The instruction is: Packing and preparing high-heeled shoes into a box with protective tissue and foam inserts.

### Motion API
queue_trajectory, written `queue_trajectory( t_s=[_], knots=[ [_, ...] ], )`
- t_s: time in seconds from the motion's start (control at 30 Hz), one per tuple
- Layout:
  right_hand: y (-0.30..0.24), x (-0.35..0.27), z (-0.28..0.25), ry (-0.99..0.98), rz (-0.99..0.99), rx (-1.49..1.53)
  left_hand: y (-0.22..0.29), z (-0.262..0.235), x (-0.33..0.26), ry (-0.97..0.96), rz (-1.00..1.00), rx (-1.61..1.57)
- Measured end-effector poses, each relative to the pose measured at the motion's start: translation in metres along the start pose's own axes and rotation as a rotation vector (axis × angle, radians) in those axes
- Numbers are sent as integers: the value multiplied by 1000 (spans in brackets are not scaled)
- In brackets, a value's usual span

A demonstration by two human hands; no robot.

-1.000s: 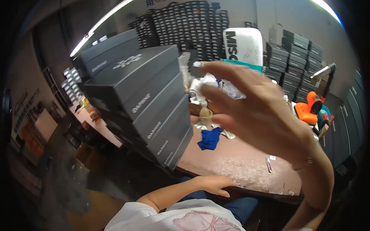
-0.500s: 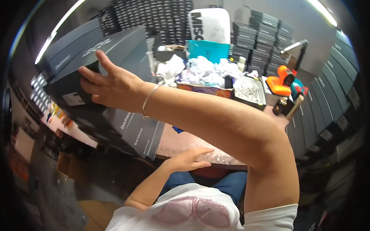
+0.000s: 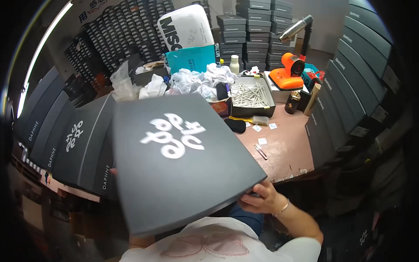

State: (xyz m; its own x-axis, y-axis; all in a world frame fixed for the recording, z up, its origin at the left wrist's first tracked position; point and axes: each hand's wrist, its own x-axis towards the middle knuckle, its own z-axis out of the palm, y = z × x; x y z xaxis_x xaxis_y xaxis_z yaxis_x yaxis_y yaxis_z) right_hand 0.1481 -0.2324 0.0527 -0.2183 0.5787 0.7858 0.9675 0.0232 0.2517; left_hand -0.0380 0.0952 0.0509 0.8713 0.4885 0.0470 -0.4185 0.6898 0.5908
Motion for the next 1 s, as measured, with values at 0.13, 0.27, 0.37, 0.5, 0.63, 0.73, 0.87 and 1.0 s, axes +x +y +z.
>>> queue_trajectory(
  t_s=[0.13,0.27,0.37,0.5,0.63,0.73,0.87,1.0],
  knots=[
    [-34,-61,28,-308,275,276,-79,-118,13,471,-196,438],
    [-51,-90,43,-388,654,675,-117,-118,3,465,-269,542],
    [-31,-90,64,-154,1476,615,-123,-105,-3,472,-297,466],
    [20,-104,97,-589,2008,1177,-129,-94,11,436,-313,174],
    [39,-88,83,-144,2113,1554,-140,-89,14,385,-334,-20],
    [47,-71,72,65,2124,1473,-144,-80,12,349,-380,13],
    [31,-23,70,534,2212,1632,-102,-62,1,578,11,453],
    [-24,29,107,527,1919,1719,0,-20,-13,206,425,1026]
  ],
)
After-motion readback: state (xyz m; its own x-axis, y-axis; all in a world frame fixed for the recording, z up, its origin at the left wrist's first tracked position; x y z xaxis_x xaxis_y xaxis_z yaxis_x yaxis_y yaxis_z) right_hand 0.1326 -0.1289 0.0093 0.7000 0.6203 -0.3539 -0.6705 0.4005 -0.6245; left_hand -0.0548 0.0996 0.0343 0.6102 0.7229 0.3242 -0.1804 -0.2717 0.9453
